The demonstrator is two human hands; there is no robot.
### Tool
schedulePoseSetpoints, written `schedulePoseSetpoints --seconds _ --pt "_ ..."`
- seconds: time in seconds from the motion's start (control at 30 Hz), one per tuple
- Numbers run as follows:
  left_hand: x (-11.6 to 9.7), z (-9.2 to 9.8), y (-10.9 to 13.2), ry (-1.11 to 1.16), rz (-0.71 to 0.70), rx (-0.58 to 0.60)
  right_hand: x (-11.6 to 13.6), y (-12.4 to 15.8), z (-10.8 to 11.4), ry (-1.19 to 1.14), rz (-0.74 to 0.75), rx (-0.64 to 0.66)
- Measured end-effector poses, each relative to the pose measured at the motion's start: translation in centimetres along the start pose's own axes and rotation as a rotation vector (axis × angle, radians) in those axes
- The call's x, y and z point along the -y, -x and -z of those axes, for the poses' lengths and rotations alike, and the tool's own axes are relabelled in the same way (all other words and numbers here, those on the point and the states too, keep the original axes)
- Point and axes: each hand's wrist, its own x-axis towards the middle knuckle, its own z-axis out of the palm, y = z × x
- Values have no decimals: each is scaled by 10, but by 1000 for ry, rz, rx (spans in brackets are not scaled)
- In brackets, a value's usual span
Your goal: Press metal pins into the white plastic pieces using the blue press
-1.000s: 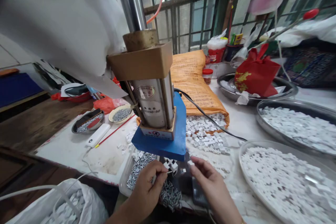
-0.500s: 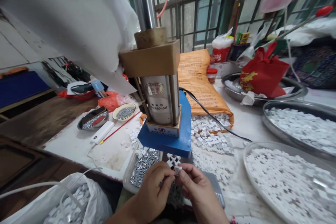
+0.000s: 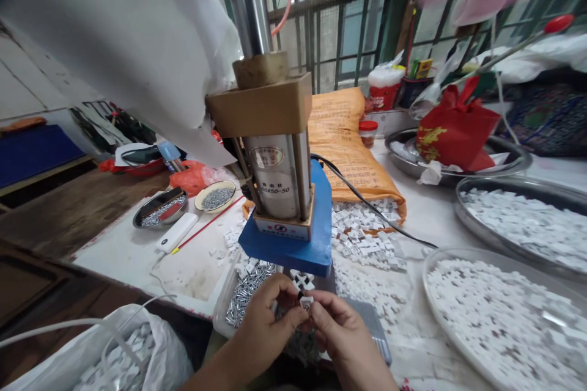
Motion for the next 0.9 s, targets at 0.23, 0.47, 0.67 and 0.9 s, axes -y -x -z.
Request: schedulePoseSetpoints --seconds 0.23,0.47,0.67,0.9 --pt "2 1 2 -95 -232 30 1 -2 -5 35 27 43" --pt "4 -3 1 -202 -410 56 -4 -10 -1 188 135 -40" --pt "6 -3 1 -191 -392 45 -1 -8 -5 231 145 -14" --pt "7 3 -4 -110 -294 -49 -3 -10 -7 194 74 -68"
